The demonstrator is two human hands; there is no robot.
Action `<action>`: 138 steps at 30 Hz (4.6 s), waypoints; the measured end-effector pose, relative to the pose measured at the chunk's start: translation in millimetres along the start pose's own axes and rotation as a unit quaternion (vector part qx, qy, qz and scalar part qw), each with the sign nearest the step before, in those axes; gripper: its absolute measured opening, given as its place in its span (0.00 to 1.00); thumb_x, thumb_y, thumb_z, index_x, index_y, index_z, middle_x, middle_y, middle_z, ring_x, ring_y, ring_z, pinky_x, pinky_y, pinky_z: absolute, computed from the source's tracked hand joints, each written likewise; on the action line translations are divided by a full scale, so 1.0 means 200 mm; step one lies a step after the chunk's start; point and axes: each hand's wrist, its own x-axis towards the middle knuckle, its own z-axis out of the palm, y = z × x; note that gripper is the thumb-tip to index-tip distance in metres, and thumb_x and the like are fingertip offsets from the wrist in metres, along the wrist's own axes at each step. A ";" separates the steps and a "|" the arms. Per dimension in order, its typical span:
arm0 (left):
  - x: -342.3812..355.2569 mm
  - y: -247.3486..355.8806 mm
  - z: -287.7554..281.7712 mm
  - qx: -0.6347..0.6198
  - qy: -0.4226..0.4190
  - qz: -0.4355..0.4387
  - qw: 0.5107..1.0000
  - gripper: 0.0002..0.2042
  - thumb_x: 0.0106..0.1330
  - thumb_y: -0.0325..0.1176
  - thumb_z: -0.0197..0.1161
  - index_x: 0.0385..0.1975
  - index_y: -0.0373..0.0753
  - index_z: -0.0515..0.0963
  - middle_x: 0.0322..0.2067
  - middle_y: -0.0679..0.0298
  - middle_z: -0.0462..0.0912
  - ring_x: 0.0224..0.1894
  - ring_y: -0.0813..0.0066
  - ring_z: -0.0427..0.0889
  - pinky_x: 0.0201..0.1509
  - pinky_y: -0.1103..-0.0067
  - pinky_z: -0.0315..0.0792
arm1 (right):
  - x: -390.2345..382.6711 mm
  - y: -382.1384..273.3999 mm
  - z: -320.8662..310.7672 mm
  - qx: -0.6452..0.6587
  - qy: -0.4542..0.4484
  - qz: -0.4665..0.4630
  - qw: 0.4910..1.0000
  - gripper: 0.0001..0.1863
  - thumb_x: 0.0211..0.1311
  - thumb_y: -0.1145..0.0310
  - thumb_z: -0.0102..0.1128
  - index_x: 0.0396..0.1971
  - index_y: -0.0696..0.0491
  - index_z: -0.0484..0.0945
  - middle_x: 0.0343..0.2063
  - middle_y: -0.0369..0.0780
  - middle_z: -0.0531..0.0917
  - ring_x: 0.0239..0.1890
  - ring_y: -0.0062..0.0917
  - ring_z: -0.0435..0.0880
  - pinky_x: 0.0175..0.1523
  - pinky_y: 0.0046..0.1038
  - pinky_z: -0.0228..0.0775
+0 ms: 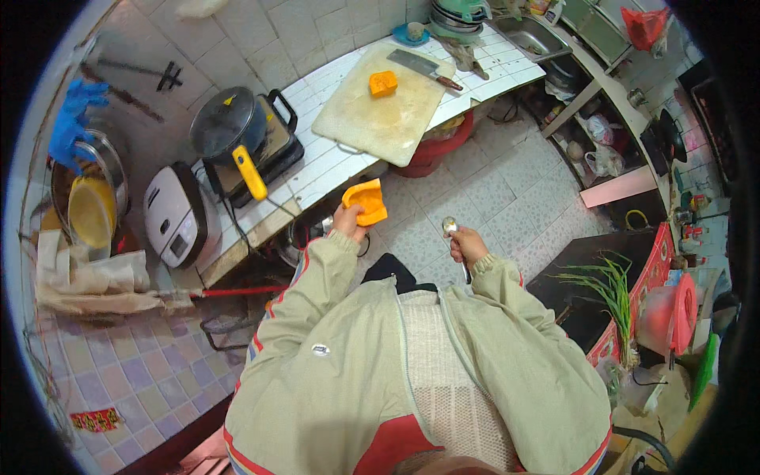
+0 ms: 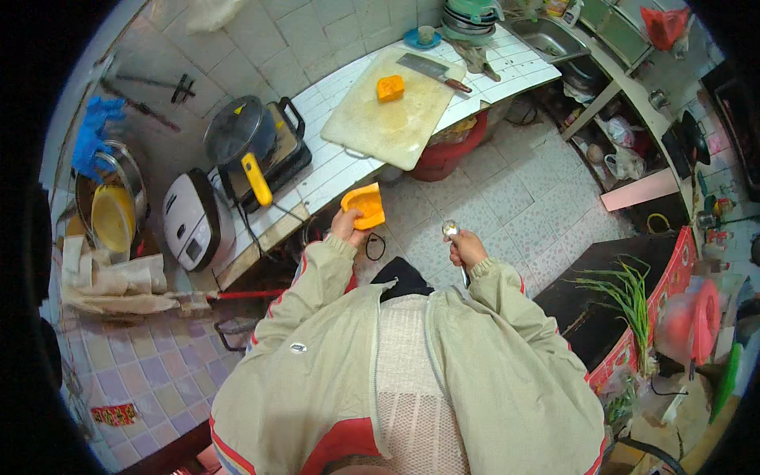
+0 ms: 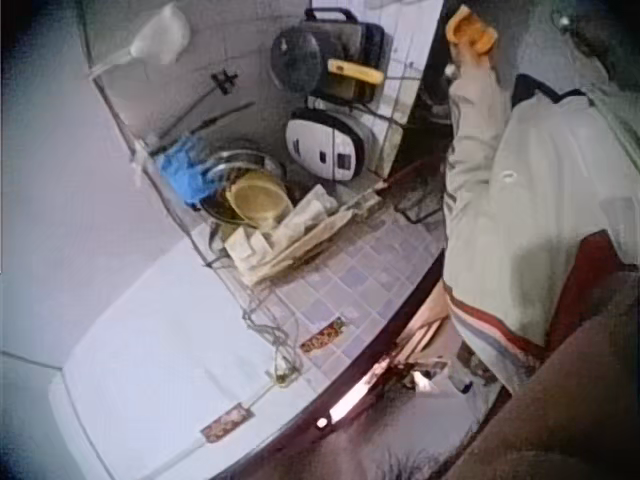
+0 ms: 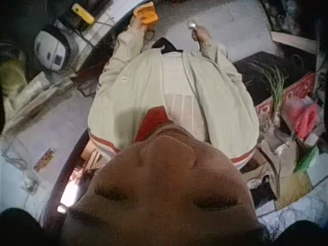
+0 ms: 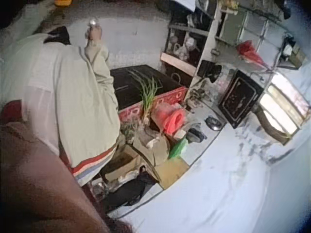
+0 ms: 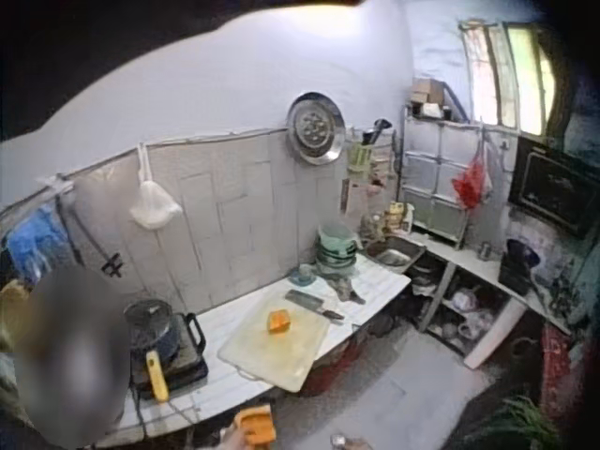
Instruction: The person scoops seeds from a halved pumpkin using a spoon, rinses the pumpkin under running water, and then slices it into pieces on a cutting board with a knife. The person also washes a wok and places it on the stove.
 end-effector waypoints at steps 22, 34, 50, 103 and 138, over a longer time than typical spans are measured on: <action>2.12 0.61 0.86 0.658 0.116 0.247 0.701 0.33 0.51 0.43 0.71 0.53 0.32 0.67 0.46 0.46 0.77 0.48 0.52 0.78 0.51 0.67 0.72 | 0.79 -0.93 -0.43 0.042 0.108 0.097 0.989 0.08 0.67 0.67 0.46 0.33 0.55 0.71 0.10 0.32 0.62 0.09 0.18 0.58 0.14 0.24 0.47; 2.07 0.53 0.82 0.303 -0.032 0.145 0.941 0.20 0.56 0.34 0.67 0.46 0.32 0.73 0.41 0.54 0.81 0.44 0.63 0.81 0.48 0.72 0.76 | 0.81 -1.08 -0.41 -0.013 0.077 0.042 0.996 0.08 0.69 0.66 0.45 0.34 0.53 0.71 0.11 0.31 0.63 0.09 0.17 0.58 0.13 0.23 0.48; -0.49 0.55 0.66 -0.333 -0.161 0.289 0.883 0.26 0.67 0.55 0.51 0.63 0.55 0.61 0.63 0.62 0.64 0.64 0.56 0.62 0.60 0.50 0.61 | -0.01 -1.28 0.74 -0.367 -0.250 -0.454 0.772 0.10 0.67 0.66 0.49 0.30 0.58 0.67 0.19 0.51 0.75 0.24 0.49 0.75 0.27 0.41 0.63; -1.59 0.70 -0.90 -0.142 0.127 0.614 0.766 0.40 0.54 0.44 0.69 0.63 0.42 0.53 0.59 0.54 0.64 0.59 0.59 0.67 0.62 0.67 0.65 | -0.78 -0.07 2.55 -0.530 -0.398 -0.614 0.429 0.10 0.51 0.72 0.55 0.30 0.57 0.64 0.11 0.46 0.76 0.14 0.42 0.78 0.19 0.39 0.69; -1.73 0.94 -1.22 -0.096 0.052 0.585 0.803 0.37 0.55 0.40 0.65 0.63 0.37 0.54 0.55 0.55 0.68 0.57 0.63 0.69 0.63 0.70 0.63 | -0.86 0.00 2.81 -0.568 -0.372 -0.617 0.399 0.07 0.61 0.69 0.54 0.30 0.55 0.67 0.11 0.47 0.72 0.15 0.44 0.75 0.20 0.41 0.65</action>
